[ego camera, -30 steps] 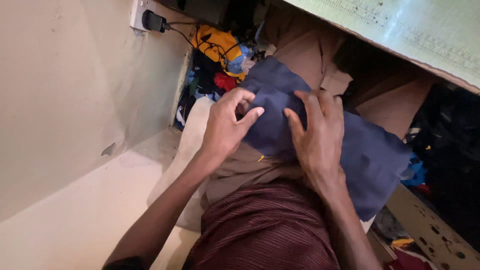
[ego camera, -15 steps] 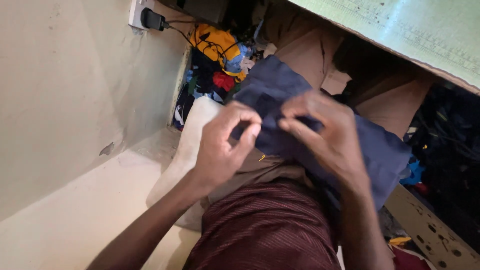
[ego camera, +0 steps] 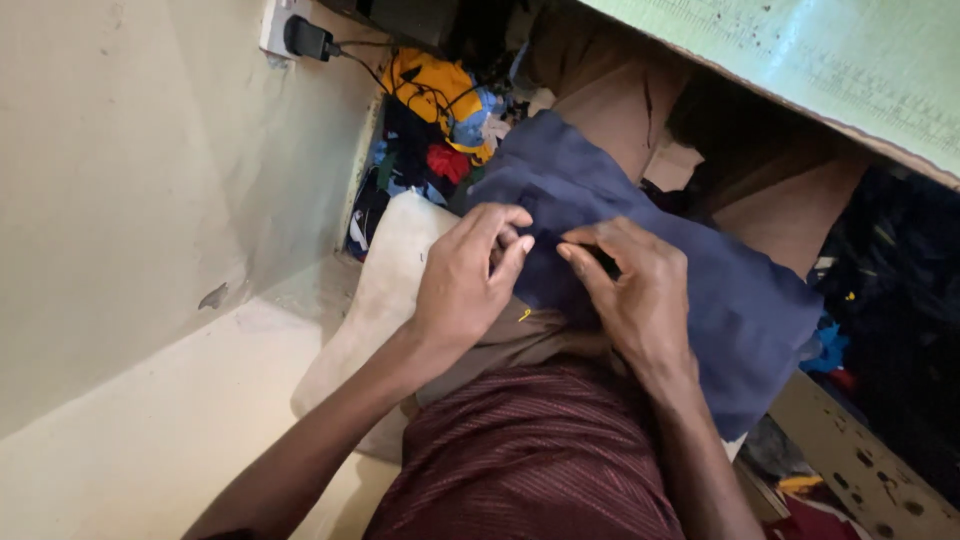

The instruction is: Folding and aligning a strip of dark blue fabric at a sewing workstation

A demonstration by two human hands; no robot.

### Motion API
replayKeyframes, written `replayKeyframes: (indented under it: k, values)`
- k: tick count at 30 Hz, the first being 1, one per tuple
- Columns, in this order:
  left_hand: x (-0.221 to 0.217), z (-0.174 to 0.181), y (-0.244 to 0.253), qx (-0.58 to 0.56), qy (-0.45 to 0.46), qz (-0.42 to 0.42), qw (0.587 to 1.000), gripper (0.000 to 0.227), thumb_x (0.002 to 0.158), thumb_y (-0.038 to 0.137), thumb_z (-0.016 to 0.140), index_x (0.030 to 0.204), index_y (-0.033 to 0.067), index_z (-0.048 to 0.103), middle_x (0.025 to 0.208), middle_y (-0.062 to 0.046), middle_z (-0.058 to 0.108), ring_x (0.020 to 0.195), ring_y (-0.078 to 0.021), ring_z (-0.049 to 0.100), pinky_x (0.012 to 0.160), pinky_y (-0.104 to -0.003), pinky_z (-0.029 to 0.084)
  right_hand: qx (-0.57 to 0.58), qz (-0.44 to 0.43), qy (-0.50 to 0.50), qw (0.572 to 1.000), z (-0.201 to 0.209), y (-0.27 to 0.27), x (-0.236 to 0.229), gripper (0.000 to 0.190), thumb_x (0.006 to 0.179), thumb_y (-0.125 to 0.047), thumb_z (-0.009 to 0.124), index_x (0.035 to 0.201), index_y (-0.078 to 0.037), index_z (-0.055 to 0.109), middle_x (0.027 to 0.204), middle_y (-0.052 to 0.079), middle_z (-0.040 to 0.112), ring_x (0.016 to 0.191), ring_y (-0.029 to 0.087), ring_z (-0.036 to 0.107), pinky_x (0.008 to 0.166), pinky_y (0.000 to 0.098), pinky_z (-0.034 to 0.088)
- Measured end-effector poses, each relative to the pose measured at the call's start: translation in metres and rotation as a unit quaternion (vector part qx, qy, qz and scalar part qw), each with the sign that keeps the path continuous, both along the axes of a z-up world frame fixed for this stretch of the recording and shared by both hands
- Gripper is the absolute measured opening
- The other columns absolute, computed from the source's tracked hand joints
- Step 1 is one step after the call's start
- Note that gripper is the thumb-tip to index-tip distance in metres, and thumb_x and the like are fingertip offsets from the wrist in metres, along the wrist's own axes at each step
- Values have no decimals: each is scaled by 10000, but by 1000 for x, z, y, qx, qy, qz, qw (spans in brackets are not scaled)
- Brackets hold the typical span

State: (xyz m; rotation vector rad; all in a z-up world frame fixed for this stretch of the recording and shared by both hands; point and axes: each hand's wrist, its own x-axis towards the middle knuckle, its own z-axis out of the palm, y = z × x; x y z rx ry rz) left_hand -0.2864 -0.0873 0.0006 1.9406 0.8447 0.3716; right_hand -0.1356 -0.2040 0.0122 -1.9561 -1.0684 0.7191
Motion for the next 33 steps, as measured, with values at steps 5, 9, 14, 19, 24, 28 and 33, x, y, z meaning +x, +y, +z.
replayKeyframes:
  k: [5,9,14,19,24,28,33]
  values:
    - [9,-2,-2,-9,14,41,999,223,889,145,777,1065,107,646,818,-105,657,654,-289,704,553,-381,568,1,-47,-11,999,-2,3,-6,131,916,-131,835,1032,-102,782,857,120,746,870,342,740,763,432,566]
    - [16,-10,2,-28,27,53,998,221,832,151,819,964,83,656,726,-121,619,593,-341,673,507,-439,529,4,-86,12,996,-5,2,-10,98,933,-107,825,1019,-98,778,803,113,732,807,300,723,728,406,545]
    - [18,-17,7,-73,26,53,996,174,776,133,835,839,121,673,628,-59,592,527,-280,637,487,-371,505,22,-93,19,995,4,4,-12,77,926,-89,823,991,-103,784,820,120,732,840,333,733,732,437,550]
    - [18,0,5,-92,-30,57,994,135,798,78,792,865,116,681,778,-62,607,563,-189,640,500,-289,513,67,-95,24,993,14,1,-17,85,953,-58,798,1022,-101,773,891,123,728,902,366,726,780,449,561]
    - [18,16,7,-8,-46,8,999,136,835,39,754,902,105,655,928,-91,613,682,-275,680,588,-371,552,70,-82,11,994,10,-7,-15,95,957,-23,765,1043,-63,774,903,144,743,909,362,736,781,464,574]
    - [14,-1,4,60,-65,-33,996,99,910,98,724,942,142,640,902,-34,654,845,-269,661,786,-375,557,69,-65,16,995,17,-4,-12,100,912,-20,798,1000,-69,796,878,141,755,875,360,745,753,457,580]
    - [10,2,11,-94,-30,-29,995,234,874,123,738,1103,114,690,875,-85,689,835,-262,675,733,-366,558,97,-21,170,980,12,-15,-3,66,871,-64,796,935,-81,797,841,120,763,848,287,755,783,417,573]
